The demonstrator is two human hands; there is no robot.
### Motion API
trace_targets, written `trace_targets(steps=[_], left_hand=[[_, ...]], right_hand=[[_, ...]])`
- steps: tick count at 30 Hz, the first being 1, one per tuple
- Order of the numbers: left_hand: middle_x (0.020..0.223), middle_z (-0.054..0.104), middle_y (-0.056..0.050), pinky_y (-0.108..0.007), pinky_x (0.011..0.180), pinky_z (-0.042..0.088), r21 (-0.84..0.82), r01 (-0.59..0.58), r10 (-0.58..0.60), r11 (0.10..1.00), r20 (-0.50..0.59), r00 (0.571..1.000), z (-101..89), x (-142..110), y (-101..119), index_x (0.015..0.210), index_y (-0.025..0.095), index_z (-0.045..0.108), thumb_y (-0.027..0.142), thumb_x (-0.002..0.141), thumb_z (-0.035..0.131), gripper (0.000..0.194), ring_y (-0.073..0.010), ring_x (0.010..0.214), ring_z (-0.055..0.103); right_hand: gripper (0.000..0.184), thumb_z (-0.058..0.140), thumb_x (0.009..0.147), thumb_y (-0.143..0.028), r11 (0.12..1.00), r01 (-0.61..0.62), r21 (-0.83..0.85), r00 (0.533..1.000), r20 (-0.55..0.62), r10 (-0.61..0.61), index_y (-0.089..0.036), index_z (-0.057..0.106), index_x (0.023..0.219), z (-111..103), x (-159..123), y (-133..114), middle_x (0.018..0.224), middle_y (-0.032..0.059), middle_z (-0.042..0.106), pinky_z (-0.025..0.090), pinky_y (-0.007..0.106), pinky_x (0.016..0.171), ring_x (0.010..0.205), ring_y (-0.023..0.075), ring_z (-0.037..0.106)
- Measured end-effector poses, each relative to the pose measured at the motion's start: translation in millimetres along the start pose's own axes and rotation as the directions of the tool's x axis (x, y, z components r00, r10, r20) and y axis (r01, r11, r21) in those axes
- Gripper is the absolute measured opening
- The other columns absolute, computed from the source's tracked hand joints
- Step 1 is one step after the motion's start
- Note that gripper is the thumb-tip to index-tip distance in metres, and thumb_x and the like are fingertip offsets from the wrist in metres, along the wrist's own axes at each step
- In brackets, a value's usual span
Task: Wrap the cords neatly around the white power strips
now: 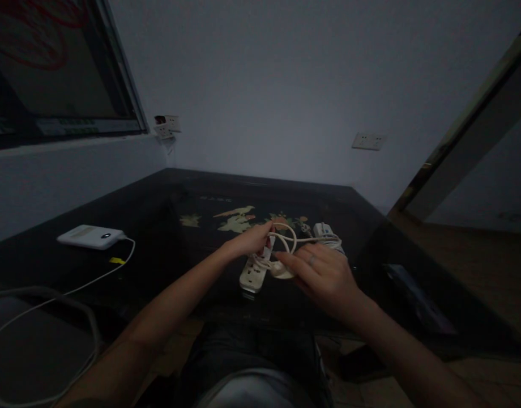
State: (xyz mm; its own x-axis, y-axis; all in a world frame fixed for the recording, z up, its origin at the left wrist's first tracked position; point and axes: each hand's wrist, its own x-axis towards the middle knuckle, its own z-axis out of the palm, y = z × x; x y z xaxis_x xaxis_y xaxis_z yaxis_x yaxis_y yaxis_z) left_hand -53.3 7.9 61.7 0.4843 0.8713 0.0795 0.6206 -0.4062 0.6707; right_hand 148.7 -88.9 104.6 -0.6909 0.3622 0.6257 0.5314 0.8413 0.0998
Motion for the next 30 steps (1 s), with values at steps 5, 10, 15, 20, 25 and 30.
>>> trace_targets(steps=[5, 10, 15, 20, 25, 30], left_hand=[[0.068, 0.062, 0.0, -0.022, 0.055, 0.041, -0.121, 0.023, -0.019, 0.992, 0.033, 0.999, -6.7, 0.3, -7.0, 0.088, 0.014, 0.057, 0.021, 0.077, 0.052, 0.013, -0.0126, 0.059, 0.057], [0.077, 0.065, -0.002, -0.022, 0.058, 0.043, -0.282, -0.004, 0.015, 0.959, 0.039, 0.999, -6.9, -1.6, -19.2, 0.099, 0.013, 0.059, 0.03, 0.071, 0.065, 0.033, -0.0135, 0.066, 0.06], [0.088, 0.065, -0.005, -0.026, 0.068, 0.048, -0.289, -0.156, 0.127, 0.945, -0.117, 0.985, -5.6, -7.7, 0.6, 0.106, 0.014, 0.056, 0.024, 0.078, 0.058, 0.029, -0.0146, 0.078, 0.062], [0.097, 0.066, -0.005, -0.031, 0.079, 0.049, -0.032, -0.309, 0.284, 0.95, -0.315, 0.906, -0.9, -21.6, 35.0, 0.105, 0.017, 0.058, 0.015, 0.084, 0.049, 0.023, -0.0163, 0.089, 0.063], [0.096, 0.067, -0.005, -0.033, 0.08, 0.05, 0.177, -0.335, 0.376, 0.925, -0.325, 0.868, 10.9, -34.0, 46.0, 0.103, 0.017, 0.059, 0.017, 0.09, 0.044, 0.02, -0.0179, 0.088, 0.064], [0.121, 0.059, -0.009, -0.039, 0.094, 0.047, 0.223, -0.413, 0.467, 0.883, -0.341, 0.816, 20.5, -37.2, 37.8, 0.107, 0.019, 0.059, 0.01, 0.088, 0.042, 0.027, -0.0211, 0.113, 0.056]], right_hand=[[0.044, 0.059, 0.083, -0.016, 0.975, -0.224, -0.005, 0.942, 0.255, 0.218, -0.021, 0.055, 0.126, 44.6, -0.1, 5.4, 0.095, 0.0114, 0.067, 0.052, 0.039, 0.073, 0.088, 0.0263, 0.062], [0.051, 0.054, 0.085, -0.013, 0.93, -0.315, 0.191, 0.92, 0.303, 0.249, -0.021, 0.045, 0.134, 53.8, -12.7, 16.2, 0.104, 0.0109, 0.065, 0.05, 0.041, 0.085, 0.098, 0.0252, 0.06], [0.066, 0.063, 0.077, -0.01, 0.782, -0.568, 0.254, 0.819, 0.266, 0.508, -0.021, 0.037, 0.136, 62.2, -19.6, 23.9, 0.086, 0.0048, 0.065, 0.051, 0.035, 0.069, 0.079, 0.0232, 0.064], [0.073, 0.063, 0.075, -0.011, 0.755, -0.564, 0.335, 0.815, 0.081, 0.573, -0.026, 0.033, 0.14, 73.4, -18.4, 36.1, 0.082, 0.0015, 0.06, 0.049, 0.035, 0.067, 0.072, 0.0205, 0.06], [0.046, 0.062, 0.076, -0.014, 0.762, -0.529, 0.373, 0.822, 0.003, 0.569, -0.024, 0.057, 0.12, 85.6, -15.9, 51.3, 0.107, 0.0075, 0.055, 0.047, 0.038, 0.084, 0.098, 0.0231, 0.057], [0.02, 0.059, 0.073, -0.01, 0.699, -0.595, 0.397, 0.767, 0.02, 0.641, -0.021, 0.066, 0.089, 96.5, -15.2, 58.3, 0.086, 0.0026, 0.053, 0.047, 0.033, 0.074, 0.082, 0.0192, 0.055]])
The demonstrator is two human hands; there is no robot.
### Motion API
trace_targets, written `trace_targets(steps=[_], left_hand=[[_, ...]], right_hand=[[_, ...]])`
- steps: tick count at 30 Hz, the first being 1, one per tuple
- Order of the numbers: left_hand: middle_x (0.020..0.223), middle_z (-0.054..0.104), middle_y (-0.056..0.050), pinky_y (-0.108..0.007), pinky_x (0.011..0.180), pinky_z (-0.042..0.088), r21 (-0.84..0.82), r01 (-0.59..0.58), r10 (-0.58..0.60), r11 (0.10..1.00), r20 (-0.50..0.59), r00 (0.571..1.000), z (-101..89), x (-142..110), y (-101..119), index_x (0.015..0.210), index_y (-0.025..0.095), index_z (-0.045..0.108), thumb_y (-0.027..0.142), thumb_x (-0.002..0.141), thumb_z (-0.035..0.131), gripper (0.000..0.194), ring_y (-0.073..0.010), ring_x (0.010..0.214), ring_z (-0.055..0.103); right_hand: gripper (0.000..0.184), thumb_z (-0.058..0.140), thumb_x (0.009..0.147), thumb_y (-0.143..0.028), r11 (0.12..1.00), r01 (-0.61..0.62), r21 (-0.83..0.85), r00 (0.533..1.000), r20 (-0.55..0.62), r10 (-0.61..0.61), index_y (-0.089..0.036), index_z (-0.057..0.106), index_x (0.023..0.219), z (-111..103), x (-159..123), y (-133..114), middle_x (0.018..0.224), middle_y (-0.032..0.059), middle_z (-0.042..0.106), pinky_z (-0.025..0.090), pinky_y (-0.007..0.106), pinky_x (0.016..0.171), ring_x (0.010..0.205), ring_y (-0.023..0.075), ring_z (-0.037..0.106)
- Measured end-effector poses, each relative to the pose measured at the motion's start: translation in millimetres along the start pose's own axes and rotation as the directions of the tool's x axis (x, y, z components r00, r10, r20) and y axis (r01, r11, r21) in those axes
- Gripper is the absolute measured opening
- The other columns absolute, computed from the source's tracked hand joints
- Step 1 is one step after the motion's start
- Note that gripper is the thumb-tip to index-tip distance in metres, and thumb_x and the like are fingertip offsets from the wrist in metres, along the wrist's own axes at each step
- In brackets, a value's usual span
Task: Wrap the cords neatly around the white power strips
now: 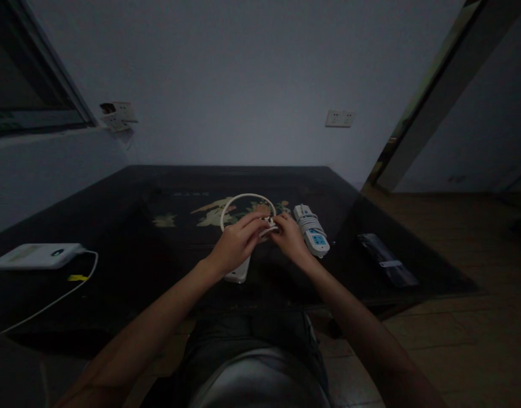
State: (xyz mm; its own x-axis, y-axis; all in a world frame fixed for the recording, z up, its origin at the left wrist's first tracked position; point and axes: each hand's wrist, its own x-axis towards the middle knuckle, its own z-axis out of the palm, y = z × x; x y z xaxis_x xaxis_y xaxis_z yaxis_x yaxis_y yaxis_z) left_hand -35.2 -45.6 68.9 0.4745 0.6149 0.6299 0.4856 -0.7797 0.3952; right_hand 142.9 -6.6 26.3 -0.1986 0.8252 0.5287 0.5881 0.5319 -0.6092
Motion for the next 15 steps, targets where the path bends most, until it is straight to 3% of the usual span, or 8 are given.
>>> trace_targets(steps=[3, 5, 10, 12, 15], left_hand=[[0.128, 0.052, -0.012, -0.039, 0.09, 0.05, -0.137, 0.186, -0.2, 0.973, -0.099, 0.975, 2.8, -1.2, -12.9, 0.116, 0.019, 0.054, 0.014, 0.088, 0.044, 0.03, -0.0217, 0.113, 0.055], [0.127, 0.052, -0.014, -0.039, 0.085, 0.052, -0.262, 0.294, -0.314, 0.919, -0.039, 0.948, 4.1, -0.1, -25.4, 0.123, 0.018, 0.049, 0.018, 0.085, 0.049, 0.038, -0.0199, 0.101, 0.061], [0.123, 0.059, -0.013, -0.041, 0.091, 0.048, -0.485, 0.4, -0.311, 0.778, 0.257, 0.915, 8.1, 4.2, -49.4, 0.122, 0.018, 0.053, 0.022, 0.078, 0.062, 0.046, -0.021, 0.104, 0.061], [0.113, 0.065, -0.011, -0.041, 0.091, 0.048, -0.505, 0.419, -0.315, 0.755, 0.281, 0.907, 11.4, 4.6, -52.6, 0.115, 0.016, 0.058, 0.023, 0.077, 0.064, 0.039, -0.0213, 0.1, 0.063], [0.107, 0.067, -0.01, -0.042, 0.091, 0.048, -0.523, 0.396, -0.326, 0.755, 0.226, 0.918, 16.4, 3.8, -53.4, 0.107, 0.014, 0.061, 0.025, 0.074, 0.066, 0.035, -0.0216, 0.098, 0.063]], right_hand=[[0.017, 0.058, 0.072, -0.01, 0.999, -0.037, 0.023, 0.998, -0.048, 0.038, -0.02, 0.065, 0.084, 1.2, -0.7, 0.1, 0.091, 0.0038, 0.053, 0.047, 0.031, 0.069, 0.079, 0.0184, 0.055], [0.017, 0.058, 0.071, -0.01, 0.999, -0.016, 0.05, 0.997, -0.068, 0.019, -0.02, 0.064, 0.083, 0.5, -1.8, -2.2, 0.1, 0.0058, 0.054, 0.047, 0.032, 0.071, 0.082, 0.0193, 0.057], [0.02, 0.056, 0.072, -0.009, 0.992, 0.084, 0.098, 0.996, -0.01, -0.084, -0.021, 0.063, 0.087, -1.8, -5.1, -11.8, 0.092, 0.0049, 0.063, 0.046, 0.034, 0.077, 0.089, 0.0225, 0.059], [0.019, 0.055, 0.072, -0.01, 0.992, 0.067, 0.11, 0.998, 0.005, -0.068, -0.02, 0.062, 0.088, -2.5, -6.6, -15.6, 0.086, 0.004, 0.065, 0.045, 0.031, 0.072, 0.081, 0.021, 0.059], [0.015, 0.057, 0.073, -0.014, 0.989, -0.01, 0.146, 1.0, 0.01, 0.009, -0.019, 0.061, 0.086, -5.4, -7.8, -20.4, 0.076, 0.0012, 0.062, 0.042, 0.028, 0.06, 0.066, 0.0173, 0.055]])
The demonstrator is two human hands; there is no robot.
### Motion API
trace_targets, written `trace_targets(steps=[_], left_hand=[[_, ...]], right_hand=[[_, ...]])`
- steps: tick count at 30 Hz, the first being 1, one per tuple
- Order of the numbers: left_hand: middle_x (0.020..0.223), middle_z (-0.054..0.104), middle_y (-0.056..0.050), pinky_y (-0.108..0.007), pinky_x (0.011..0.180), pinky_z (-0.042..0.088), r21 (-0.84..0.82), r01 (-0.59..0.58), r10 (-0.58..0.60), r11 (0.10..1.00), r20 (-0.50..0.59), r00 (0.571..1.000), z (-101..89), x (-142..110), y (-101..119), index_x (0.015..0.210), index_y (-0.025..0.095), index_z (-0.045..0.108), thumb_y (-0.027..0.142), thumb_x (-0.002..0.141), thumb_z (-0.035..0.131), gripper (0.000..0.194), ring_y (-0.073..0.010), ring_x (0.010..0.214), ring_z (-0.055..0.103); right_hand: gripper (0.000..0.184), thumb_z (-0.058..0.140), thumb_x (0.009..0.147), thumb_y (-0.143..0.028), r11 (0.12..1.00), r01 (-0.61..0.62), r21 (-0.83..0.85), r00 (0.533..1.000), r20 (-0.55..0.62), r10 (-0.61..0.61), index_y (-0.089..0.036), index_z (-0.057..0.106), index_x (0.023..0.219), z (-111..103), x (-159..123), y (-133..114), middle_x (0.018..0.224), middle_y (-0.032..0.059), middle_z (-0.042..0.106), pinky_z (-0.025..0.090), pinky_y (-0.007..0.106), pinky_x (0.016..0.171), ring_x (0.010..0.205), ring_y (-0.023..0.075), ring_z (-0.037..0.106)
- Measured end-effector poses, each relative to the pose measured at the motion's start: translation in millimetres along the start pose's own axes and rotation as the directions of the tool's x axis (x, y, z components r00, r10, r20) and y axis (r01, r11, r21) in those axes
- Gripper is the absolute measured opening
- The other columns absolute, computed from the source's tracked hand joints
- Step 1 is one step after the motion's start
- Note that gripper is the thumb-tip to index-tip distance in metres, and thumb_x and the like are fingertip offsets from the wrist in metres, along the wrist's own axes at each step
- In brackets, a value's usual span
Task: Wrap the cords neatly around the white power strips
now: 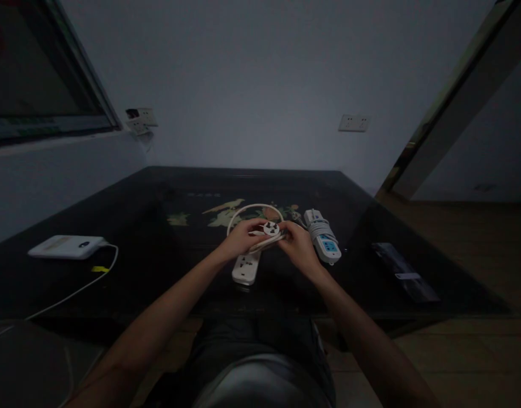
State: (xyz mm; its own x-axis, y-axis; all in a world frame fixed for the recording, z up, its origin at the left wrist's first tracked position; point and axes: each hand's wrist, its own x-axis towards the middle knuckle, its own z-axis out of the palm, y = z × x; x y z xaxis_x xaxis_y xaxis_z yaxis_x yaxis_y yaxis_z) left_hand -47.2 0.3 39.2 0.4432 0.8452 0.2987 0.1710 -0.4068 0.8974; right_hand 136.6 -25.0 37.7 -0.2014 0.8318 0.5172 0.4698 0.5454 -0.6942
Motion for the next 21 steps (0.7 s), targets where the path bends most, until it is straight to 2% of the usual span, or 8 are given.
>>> trace_targets(steps=[3, 5, 8, 12, 16, 21], left_hand=[[0.109, 0.065, -0.01, -0.04, 0.093, 0.046, -0.077, -0.048, 0.043, 0.996, -0.064, 0.997, 3.0, -1.1, 0.5, 0.105, 0.015, 0.059, 0.028, 0.075, 0.066, 0.034, -0.022, 0.102, 0.062], [0.112, 0.064, -0.01, -0.038, 0.093, 0.047, -0.159, -0.07, 0.05, 0.985, -0.127, 0.991, 4.3, -2.4, 3.2, 0.107, 0.016, 0.056, 0.029, 0.079, 0.062, 0.031, -0.0218, 0.104, 0.061], [0.11, 0.065, -0.01, -0.035, 0.089, 0.049, -0.281, -0.06, 0.013, 0.958, -0.166, 0.986, 5.9, -4.3, 7.8, 0.108, 0.017, 0.052, 0.03, 0.085, 0.056, 0.027, -0.0213, 0.104, 0.061], [0.096, 0.066, -0.006, -0.029, 0.08, 0.051, -0.382, -0.04, -0.057, 0.923, -0.238, 0.97, 6.9, -3.2, 6.9, 0.103, 0.017, 0.049, 0.036, 0.086, 0.057, 0.026, -0.0169, 0.091, 0.064], [0.086, 0.063, -0.002, -0.029, 0.072, 0.054, -0.546, -0.09, -0.123, 0.833, -0.341, 0.932, 3.3, 2.1, 1.4, 0.095, 0.018, 0.05, 0.043, 0.082, 0.062, 0.031, -0.0148, 0.078, 0.063], [0.088, 0.063, -0.004, -0.035, 0.075, 0.056, -0.679, -0.127, -0.208, 0.723, -0.39, 0.897, -6.7, 5.0, -1.5, 0.092, 0.017, 0.052, 0.037, 0.079, 0.067, 0.028, -0.0156, 0.081, 0.063]], right_hand=[[0.018, 0.061, 0.075, -0.021, 0.999, -0.038, 0.004, 0.999, 0.026, 0.037, -0.02, 0.061, 0.093, -5.3, 1.3, -3.6, 0.07, -0.0014, 0.057, 0.041, 0.027, 0.057, 0.059, 0.0163, 0.051], [0.021, 0.063, 0.077, -0.025, 0.998, 0.011, -0.056, 0.999, 0.042, -0.009, -0.021, 0.061, 0.097, -9.1, 2.9, -3.6, 0.078, 0.0011, 0.059, 0.045, 0.03, 0.065, 0.069, 0.0187, 0.054], [0.018, 0.063, 0.081, -0.03, 0.984, 0.099, -0.148, 0.994, 0.063, -0.09, -0.022, 0.061, 0.097, -11.7, 3.9, 2.3, 0.091, 0.0057, 0.058, 0.046, 0.036, 0.076, 0.086, 0.0232, 0.055], [0.019, 0.059, 0.086, -0.032, 0.975, 0.151, -0.165, 0.988, 0.066, -0.141, -0.021, 0.06, 0.101, -8.3, 0.6, 17.8, 0.093, 0.0078, 0.056, 0.046, 0.038, 0.081, 0.09, 0.0242, 0.055], [0.018, 0.06, 0.085, -0.031, 0.968, 0.196, -0.158, 0.979, 0.093, -0.183, -0.021, 0.059, 0.1, -4.2, -3.0, 31.4, 0.09, 0.0064, 0.057, 0.045, 0.035, 0.077, 0.087, 0.0229, 0.055], [0.012, 0.055, 0.086, -0.024, 0.972, 0.185, -0.143, 0.973, 0.167, -0.16, -0.02, 0.057, 0.097, -5.4, -4.9, 39.5, 0.088, 0.005, 0.058, 0.044, 0.031, 0.075, 0.083, 0.0204, 0.056]])
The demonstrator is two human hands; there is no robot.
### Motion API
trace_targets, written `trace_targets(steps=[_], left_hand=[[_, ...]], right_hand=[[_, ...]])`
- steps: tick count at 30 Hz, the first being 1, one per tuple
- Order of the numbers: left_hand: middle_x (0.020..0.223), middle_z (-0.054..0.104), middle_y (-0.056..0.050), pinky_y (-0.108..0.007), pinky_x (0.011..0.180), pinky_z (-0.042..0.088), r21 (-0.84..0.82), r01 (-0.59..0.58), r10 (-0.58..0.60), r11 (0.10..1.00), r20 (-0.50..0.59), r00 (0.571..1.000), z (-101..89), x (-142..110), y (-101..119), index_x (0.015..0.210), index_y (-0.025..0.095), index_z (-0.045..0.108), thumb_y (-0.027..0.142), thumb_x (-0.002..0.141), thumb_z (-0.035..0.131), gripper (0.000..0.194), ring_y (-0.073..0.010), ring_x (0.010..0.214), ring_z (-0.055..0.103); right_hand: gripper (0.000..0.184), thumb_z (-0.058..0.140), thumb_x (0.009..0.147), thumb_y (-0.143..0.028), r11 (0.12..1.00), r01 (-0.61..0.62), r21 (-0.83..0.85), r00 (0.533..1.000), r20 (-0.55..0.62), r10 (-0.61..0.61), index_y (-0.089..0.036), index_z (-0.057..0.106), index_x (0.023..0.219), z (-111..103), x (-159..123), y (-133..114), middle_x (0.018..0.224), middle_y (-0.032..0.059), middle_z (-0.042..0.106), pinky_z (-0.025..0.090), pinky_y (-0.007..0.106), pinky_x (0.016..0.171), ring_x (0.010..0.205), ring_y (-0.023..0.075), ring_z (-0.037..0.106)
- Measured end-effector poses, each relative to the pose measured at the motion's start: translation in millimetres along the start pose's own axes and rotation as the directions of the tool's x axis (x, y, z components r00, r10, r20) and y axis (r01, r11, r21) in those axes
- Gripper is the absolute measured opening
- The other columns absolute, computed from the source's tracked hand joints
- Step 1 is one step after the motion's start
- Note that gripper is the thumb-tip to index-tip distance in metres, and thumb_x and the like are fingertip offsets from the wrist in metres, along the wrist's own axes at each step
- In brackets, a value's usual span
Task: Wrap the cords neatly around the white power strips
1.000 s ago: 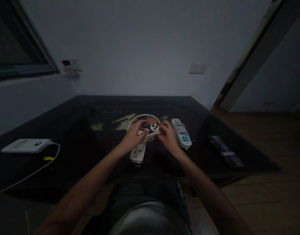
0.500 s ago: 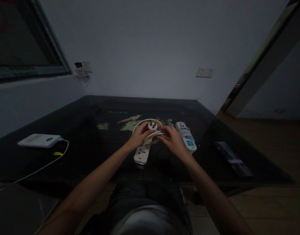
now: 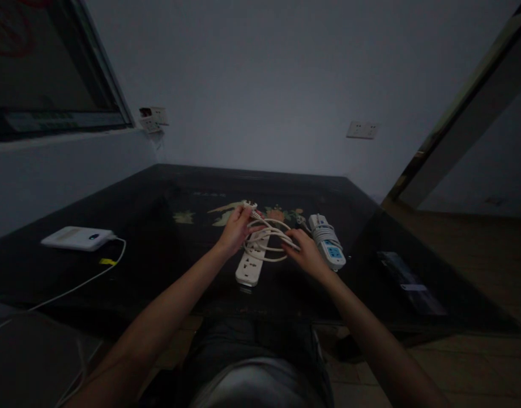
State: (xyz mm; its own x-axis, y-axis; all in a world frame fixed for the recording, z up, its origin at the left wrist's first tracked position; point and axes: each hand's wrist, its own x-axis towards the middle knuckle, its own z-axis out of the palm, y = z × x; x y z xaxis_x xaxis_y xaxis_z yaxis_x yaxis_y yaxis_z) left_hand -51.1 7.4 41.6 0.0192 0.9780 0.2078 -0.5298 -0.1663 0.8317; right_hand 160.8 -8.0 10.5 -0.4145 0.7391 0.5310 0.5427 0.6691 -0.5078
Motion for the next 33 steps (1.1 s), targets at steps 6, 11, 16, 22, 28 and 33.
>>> trace_targets(steps=[6, 11, 16, 22, 28, 33], left_hand=[[0.089, 0.065, -0.006, -0.042, 0.08, 0.056, 0.005, -0.046, 0.046, 0.999, -0.051, 0.998, -14.9, 5.7, 10.3, 0.091, 0.015, 0.054, 0.038, 0.08, 0.067, 0.029, -0.0213, 0.092, 0.065], [0.085, 0.064, -0.004, -0.044, 0.082, 0.056, 0.028, -0.097, 0.099, 0.995, -0.079, 0.992, -29.1, 8.3, 26.7, 0.089, 0.015, 0.055, 0.039, 0.079, 0.068, 0.029, -0.0199, 0.087, 0.067], [0.083, 0.064, -0.003, -0.045, 0.085, 0.055, 0.02, -0.109, 0.11, 0.994, -0.129, 0.985, -41.5, 8.3, 38.8, 0.085, 0.014, 0.055, 0.038, 0.079, 0.068, 0.027, -0.0199, 0.087, 0.068], [0.081, 0.065, -0.003, -0.046, 0.088, 0.054, 0.003, -0.113, 0.112, 0.994, -0.164, 0.98, -53.6, 10.5, 43.4, 0.083, 0.014, 0.057, 0.034, 0.081, 0.066, 0.022, -0.0213, 0.091, 0.068], [0.083, 0.069, -0.007, -0.048, 0.088, 0.053, 0.007, 0.011, -0.01, 1.0, -0.135, 0.991, -57.5, 6.8, 26.3, 0.083, 0.014, 0.058, 0.03, 0.084, 0.062, 0.017, -0.0241, 0.092, 0.067], [0.088, 0.071, -0.009, -0.045, 0.091, 0.051, 0.002, 0.115, -0.114, 0.993, -0.077, 0.99, -63.6, 7.2, 4.1, 0.083, 0.013, 0.062, 0.022, 0.085, 0.06, 0.009, -0.0212, 0.09, 0.067]], right_hand=[[0.015, 0.05, 0.083, -0.019, 0.997, -0.066, 0.035, 0.991, 0.121, 0.061, -0.019, 0.057, 0.096, -3.6, -2.0, 1.4, 0.086, 0.0035, 0.062, 0.043, 0.027, 0.071, 0.078, 0.0181, 0.058], [0.019, 0.048, 0.082, -0.019, 0.995, -0.102, -0.011, 0.979, 0.178, 0.102, -0.02, 0.058, 0.098, 0.7, -2.1, 4.7, 0.09, 0.0041, 0.064, 0.042, 0.026, 0.07, 0.078, 0.018, 0.059], [0.019, 0.051, 0.083, -0.023, 0.982, -0.18, -0.057, 0.963, 0.195, 0.188, -0.022, 0.06, 0.099, 5.3, -2.4, 7.0, 0.089, 0.0029, 0.067, 0.042, 0.026, 0.069, 0.078, 0.0184, 0.061], [0.02, 0.055, 0.081, -0.023, 0.971, -0.209, -0.115, 0.958, 0.177, 0.227, -0.022, 0.061, 0.1, 7.5, -3.3, 12.1, 0.095, 0.0036, 0.067, 0.042, 0.027, 0.07, 0.083, 0.0199, 0.061], [0.024, 0.05, 0.086, -0.025, 0.987, -0.162, -0.009, 0.969, 0.187, 0.161, -0.02, 0.059, 0.107, 11.5, -7.1, 16.9, 0.09, 0.0044, 0.065, 0.046, 0.029, 0.075, 0.082, 0.0185, 0.06], [0.049, 0.062, 0.082, -0.033, 0.962, -0.129, 0.242, 0.982, 0.169, 0.089, -0.02, 0.047, 0.126, 0.1, -3.2, 8.0, 0.122, 0.0091, 0.059, 0.044, 0.036, 0.096, 0.11, 0.0211, 0.057]])
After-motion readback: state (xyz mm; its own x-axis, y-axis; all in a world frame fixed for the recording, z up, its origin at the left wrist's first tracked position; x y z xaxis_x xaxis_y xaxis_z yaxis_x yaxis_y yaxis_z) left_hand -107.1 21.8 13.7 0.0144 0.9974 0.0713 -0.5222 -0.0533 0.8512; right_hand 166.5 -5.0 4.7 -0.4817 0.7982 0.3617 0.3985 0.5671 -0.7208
